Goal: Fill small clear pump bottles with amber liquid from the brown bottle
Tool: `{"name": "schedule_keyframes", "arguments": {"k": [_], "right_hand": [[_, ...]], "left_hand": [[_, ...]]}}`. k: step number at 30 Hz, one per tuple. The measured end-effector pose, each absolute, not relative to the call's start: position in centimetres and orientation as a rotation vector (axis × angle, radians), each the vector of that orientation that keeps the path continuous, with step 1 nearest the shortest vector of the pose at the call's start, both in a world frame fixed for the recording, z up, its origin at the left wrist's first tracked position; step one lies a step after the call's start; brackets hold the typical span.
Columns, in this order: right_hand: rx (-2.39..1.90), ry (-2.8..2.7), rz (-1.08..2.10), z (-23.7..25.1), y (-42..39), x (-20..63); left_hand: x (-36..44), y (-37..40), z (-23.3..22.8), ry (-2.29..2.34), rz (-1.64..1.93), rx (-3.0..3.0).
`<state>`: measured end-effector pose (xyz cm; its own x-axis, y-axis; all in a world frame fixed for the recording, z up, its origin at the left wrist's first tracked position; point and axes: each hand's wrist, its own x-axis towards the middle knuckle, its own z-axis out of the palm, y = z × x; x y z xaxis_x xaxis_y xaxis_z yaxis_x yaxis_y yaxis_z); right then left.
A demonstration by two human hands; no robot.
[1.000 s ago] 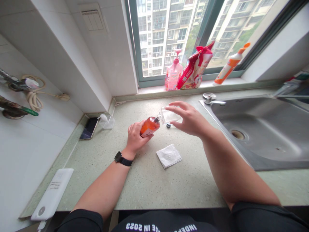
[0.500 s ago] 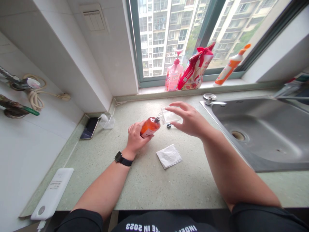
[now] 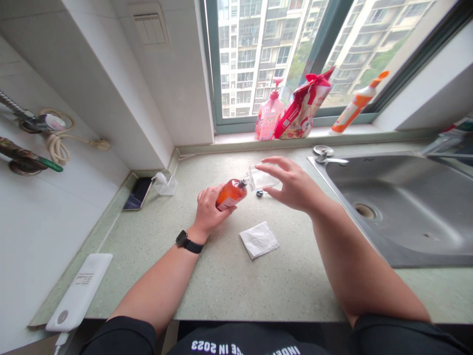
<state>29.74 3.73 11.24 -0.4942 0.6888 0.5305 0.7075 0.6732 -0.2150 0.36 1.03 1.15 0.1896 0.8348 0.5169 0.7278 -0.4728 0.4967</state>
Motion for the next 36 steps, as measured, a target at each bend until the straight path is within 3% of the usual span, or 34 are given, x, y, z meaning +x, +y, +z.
{"name": "schedule_keyframes", "arguments": {"k": [36], "right_hand": [[-1.064,-2.290,-0.067,11.30,3.54,29.48]], "left_hand": [[0.37,1.08,1.07,1.543,1.135,2.299]]}}
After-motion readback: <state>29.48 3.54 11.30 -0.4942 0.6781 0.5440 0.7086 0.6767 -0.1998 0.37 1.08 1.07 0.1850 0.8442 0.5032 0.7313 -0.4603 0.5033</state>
